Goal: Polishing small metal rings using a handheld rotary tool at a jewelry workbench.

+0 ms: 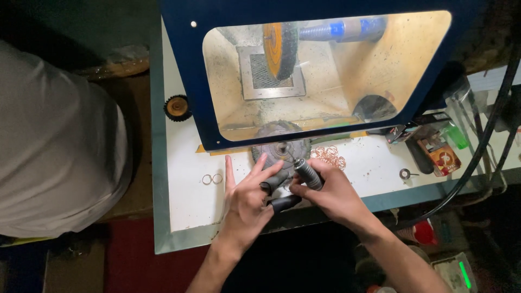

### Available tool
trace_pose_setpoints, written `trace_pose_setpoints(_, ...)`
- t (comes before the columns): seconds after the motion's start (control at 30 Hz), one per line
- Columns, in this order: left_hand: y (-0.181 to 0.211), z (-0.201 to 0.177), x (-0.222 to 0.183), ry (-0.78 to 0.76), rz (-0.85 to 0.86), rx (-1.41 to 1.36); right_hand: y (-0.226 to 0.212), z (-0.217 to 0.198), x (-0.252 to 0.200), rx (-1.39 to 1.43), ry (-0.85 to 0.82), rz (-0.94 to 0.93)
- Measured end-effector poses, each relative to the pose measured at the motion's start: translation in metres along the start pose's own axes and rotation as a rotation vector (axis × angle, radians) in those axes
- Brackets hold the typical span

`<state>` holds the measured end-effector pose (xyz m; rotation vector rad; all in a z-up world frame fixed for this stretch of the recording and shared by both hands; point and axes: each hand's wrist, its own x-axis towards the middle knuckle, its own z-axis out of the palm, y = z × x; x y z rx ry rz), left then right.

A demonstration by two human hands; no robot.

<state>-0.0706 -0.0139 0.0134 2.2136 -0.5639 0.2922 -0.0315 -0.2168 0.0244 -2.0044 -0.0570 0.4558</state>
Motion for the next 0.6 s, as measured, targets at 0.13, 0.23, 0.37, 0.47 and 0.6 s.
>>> trace_pose_setpoints(0.13, 0.013, -0.008, 0.009, 0.054, 0.008, -0.149, 0.015, -0.004, 0.022, 0.055, 0.090, 0.038)
trace_pose_setpoints(0.23, -0.015, 0.020, 0.006, -0.042, -0.078, 0.079, 0.017, -0.003, 0.030, 0.262, 0.079, 0.080)
trace_pose_setpoints(0.37, -0.035, 0.041, 0.011, -0.056, -0.066, 0.208, 0.025, 0.000, 0.042, 0.359, 0.083, 0.080)
trace_pose_setpoints(0.47, -0.039, 0.046, 0.012, 0.017, -0.048, 0.213, 0.033, 0.001, 0.048, 0.375, 0.049, 0.062)
trace_pose_setpoints(0.6, -0.038, 0.048, 0.011, 0.043, -0.091, 0.153, 0.039, -0.003, 0.048, 0.232, 0.034, 0.026)
